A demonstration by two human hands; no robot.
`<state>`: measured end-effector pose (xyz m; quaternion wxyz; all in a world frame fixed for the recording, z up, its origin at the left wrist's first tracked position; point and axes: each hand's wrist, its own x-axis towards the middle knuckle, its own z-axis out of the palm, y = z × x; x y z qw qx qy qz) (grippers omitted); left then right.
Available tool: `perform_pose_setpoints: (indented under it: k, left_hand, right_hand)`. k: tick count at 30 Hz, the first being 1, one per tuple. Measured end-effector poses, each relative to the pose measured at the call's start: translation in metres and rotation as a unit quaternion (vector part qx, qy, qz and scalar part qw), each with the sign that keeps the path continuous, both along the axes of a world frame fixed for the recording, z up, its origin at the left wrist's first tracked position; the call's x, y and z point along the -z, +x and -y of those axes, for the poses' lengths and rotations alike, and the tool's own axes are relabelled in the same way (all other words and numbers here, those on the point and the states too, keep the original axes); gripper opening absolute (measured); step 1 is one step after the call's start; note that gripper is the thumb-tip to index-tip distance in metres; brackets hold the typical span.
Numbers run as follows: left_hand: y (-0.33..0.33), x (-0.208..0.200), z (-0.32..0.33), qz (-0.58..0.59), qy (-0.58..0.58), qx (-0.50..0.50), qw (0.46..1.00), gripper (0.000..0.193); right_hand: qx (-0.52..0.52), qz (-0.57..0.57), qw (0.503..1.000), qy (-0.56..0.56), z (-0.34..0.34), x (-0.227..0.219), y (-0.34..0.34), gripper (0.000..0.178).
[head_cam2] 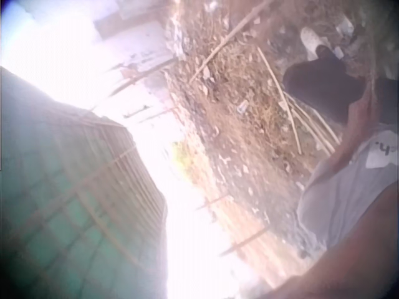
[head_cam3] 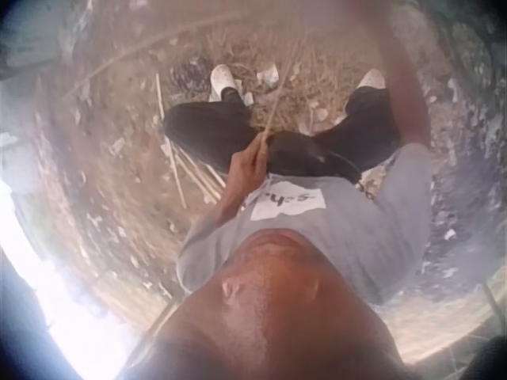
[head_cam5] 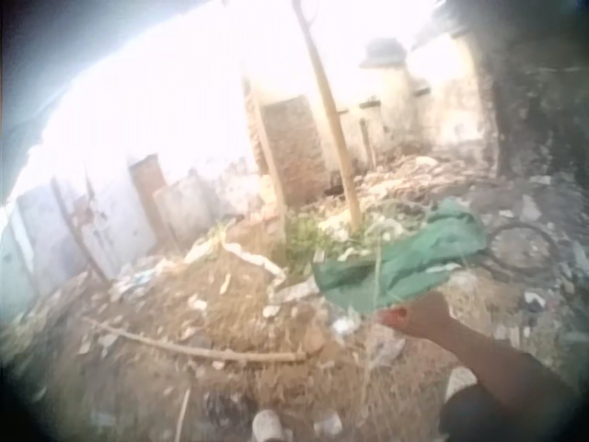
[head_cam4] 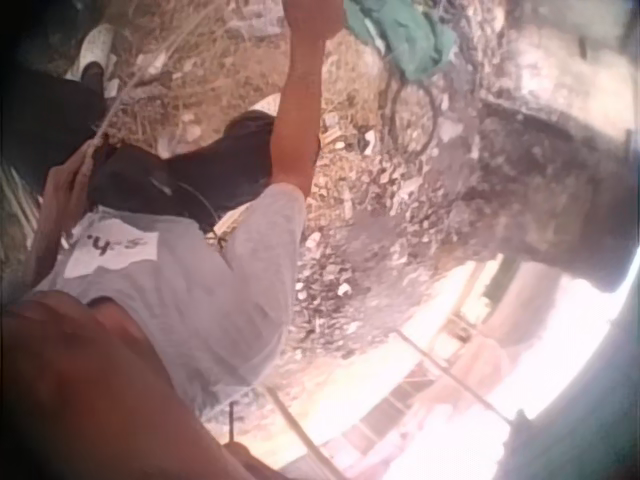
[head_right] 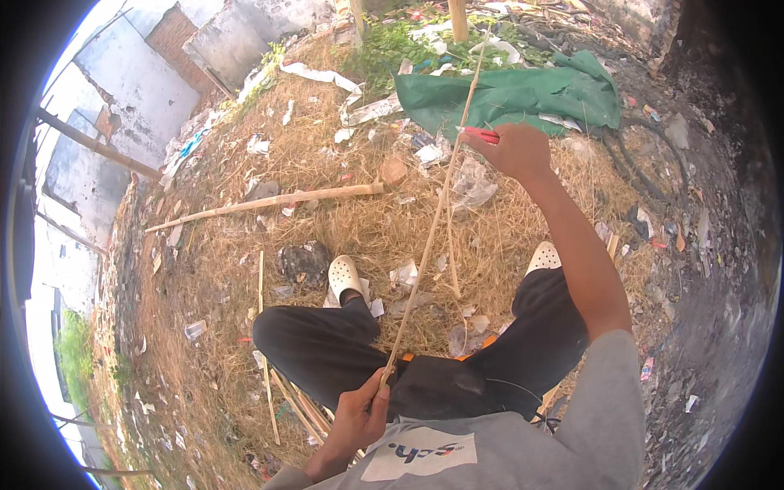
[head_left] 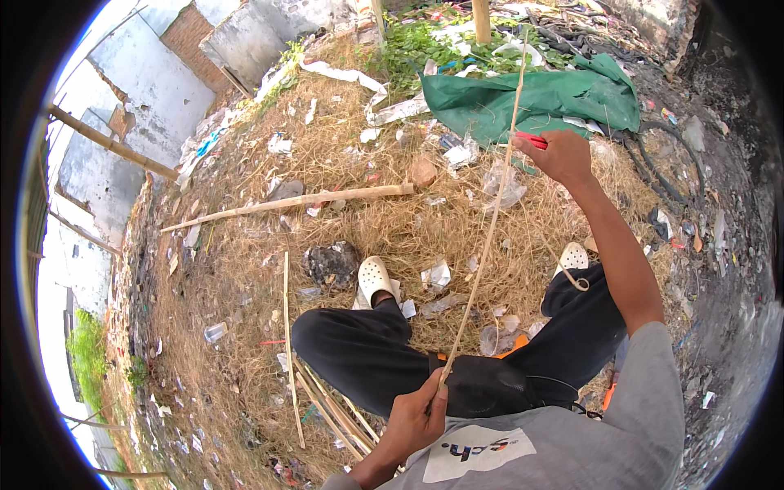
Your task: The person sits on the ground and uses a red utility knife to shave the surface of a long bamboo stick. They hold the stick with their left hand and scrape along its length with the knife in their right hand, removing the outer layer.
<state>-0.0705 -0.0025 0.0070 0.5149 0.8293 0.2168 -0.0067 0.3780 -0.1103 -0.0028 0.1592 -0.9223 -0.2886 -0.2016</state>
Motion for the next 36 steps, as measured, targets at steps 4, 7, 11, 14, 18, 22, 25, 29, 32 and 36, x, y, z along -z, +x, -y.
perform_pose_setpoints:
  k: [4,7,11,14,18,22,25,29,32,36]
  left_hand:
    - [-0.025,0.005,0.001,0.008,-0.027,-0.003,1.0,0.034]
    - [-0.049,0.005,-0.003,-0.04,0.008,0.039,0.998,0.033]
    - [-0.082,0.005,-0.014,-0.054,-0.005,0.025,0.998,0.032]
    - [-0.076,0.016,-0.028,-0.044,-0.155,-0.04,0.986,0.038]
    - [-0.036,0.029,-0.037,0.023,-0.309,-0.088,0.947,0.041]
    - [0.016,0.031,-0.034,0.108,-0.29,-0.119,0.943,0.041]
    - [0.057,0.026,-0.028,0.145,-0.235,-0.107,0.955,0.043]
    - [0.089,0.014,-0.017,0.17,-0.231,-0.12,0.951,0.042]
    - [0.097,0.013,-0.013,0.178,-0.193,-0.111,0.959,0.038]
    - [0.099,0.006,-0.003,0.18,-0.169,-0.12,0.961,0.039]
  right_hand:
    - [0.059,-0.068,0.996,-0.014,0.015,-0.002,0.028,0.076]
    - [0.109,-0.08,0.991,0.017,0.029,-0.001,0.051,0.079]
    - [0.248,-0.215,0.945,-0.005,0.063,-0.004,0.082,0.091]
    - [0.268,-0.245,0.928,-0.089,0.094,0.026,0.096,0.097]
    - [0.141,-0.283,0.924,-0.217,0.079,0.028,0.082,0.099]
    - [0.02,-0.286,0.947,-0.148,0.012,-0.01,-0.007,0.086]
    - [-0.135,-0.202,0.968,-0.065,-0.01,-0.021,-0.088,0.079]
    - [-0.326,-0.102,0.94,0.002,-0.024,-0.023,-0.154,0.07]
    - [-0.348,-0.086,0.934,-0.007,-0.023,-0.022,-0.164,0.072]
    - [-0.339,-0.067,0.938,0.024,-0.026,-0.013,-0.152,0.074]
